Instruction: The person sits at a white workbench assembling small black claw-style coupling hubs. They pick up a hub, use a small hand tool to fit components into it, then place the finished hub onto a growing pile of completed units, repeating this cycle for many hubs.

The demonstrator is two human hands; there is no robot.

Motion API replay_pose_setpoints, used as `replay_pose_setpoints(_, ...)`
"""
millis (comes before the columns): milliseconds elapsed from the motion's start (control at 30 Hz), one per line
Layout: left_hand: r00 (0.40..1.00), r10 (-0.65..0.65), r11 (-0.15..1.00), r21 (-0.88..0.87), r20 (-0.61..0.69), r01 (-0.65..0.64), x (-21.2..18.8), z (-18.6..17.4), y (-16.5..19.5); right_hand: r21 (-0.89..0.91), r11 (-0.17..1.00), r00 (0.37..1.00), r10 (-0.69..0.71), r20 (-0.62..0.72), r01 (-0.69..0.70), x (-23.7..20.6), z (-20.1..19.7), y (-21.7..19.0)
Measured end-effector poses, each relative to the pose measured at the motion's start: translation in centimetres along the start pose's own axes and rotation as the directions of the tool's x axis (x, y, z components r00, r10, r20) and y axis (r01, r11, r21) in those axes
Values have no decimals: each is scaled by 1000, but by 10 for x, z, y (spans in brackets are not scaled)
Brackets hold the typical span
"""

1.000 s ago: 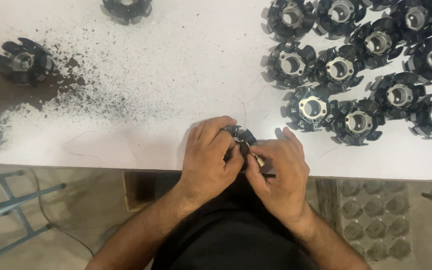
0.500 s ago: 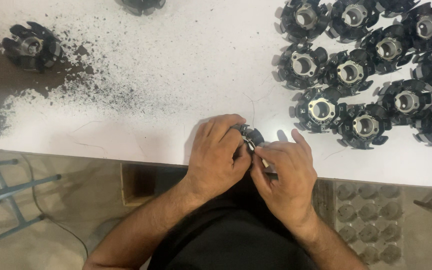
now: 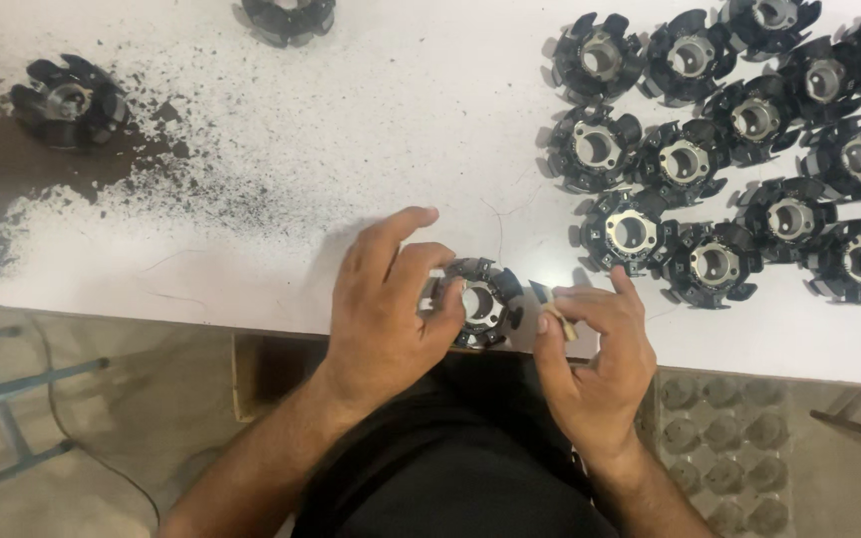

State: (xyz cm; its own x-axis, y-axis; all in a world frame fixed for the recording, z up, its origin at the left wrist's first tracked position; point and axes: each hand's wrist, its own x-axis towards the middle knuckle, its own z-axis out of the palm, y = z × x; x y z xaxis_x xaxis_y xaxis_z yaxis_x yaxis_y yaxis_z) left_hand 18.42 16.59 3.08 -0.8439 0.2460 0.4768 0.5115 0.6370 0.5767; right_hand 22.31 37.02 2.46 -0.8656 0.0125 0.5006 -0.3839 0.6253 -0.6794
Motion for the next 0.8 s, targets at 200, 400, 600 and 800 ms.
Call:
replay_pose_setpoints(200, 975, 39, 996, 74, 218, -56, 5, 4, 6, -8, 1000, 999, 13, 48, -12, -5, 13, 6)
replay_pose_setpoints(400, 961, 38, 997, 52, 273, -54, 10, 1, -1, -13, 1000, 997, 17, 72, -16, -1, 14, 11)
replay_pose_setpoints(600, 933, 161, 961, 165, 321, -223, 15, -5, 6, 11, 1000, 997, 3, 72, -3, 0, 15, 14)
replay_pose_setpoints(800, 938, 60, 996, 41, 340, -78, 15, -1, 13, 25, 999, 996, -32, 83, 30, 0, 15, 19)
